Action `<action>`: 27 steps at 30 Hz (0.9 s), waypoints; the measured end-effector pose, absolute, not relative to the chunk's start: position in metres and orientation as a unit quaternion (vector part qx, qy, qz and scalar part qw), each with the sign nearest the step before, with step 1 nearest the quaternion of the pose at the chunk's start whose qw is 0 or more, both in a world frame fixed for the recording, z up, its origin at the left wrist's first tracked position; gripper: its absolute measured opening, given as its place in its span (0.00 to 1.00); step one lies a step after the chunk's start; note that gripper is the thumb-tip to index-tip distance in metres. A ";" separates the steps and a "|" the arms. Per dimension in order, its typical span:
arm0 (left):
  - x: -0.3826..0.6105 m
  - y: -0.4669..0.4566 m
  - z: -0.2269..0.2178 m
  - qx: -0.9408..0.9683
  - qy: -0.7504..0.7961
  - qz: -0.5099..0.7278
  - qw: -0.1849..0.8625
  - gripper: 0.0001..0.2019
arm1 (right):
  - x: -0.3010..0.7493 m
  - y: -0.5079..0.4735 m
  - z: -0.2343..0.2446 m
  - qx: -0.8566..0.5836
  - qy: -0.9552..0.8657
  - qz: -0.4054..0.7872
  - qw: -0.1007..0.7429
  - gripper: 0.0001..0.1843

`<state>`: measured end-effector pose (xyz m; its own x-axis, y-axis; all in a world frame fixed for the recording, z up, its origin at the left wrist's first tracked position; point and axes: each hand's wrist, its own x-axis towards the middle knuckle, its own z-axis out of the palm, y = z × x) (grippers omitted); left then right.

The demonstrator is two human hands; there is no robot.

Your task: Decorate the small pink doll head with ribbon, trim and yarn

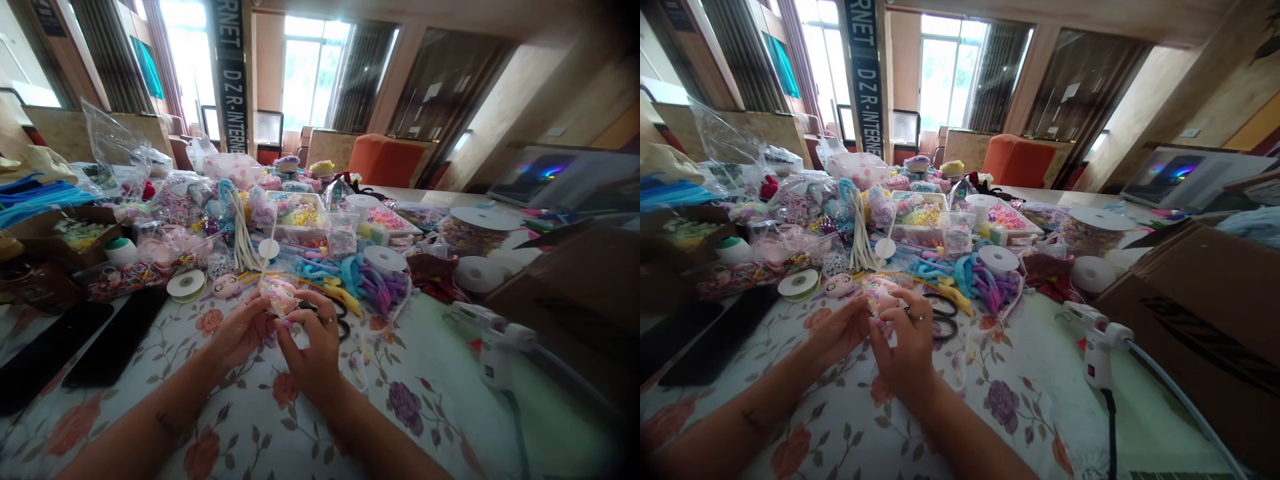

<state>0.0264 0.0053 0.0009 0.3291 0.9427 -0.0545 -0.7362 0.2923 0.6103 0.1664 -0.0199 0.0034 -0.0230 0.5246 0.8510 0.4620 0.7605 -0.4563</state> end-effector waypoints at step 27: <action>0.027 0.007 -0.002 0.249 0.215 0.530 0.782 0.08 | 0.168 -0.012 0.005 -0.452 -0.645 0.153 0.597 0.09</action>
<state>0.0269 0.0067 -0.0019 0.3457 0.9356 -0.0718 -0.7217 0.3140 0.6169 0.1679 -0.0122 0.0047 0.1221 0.7657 0.6315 0.4004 0.5442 -0.7373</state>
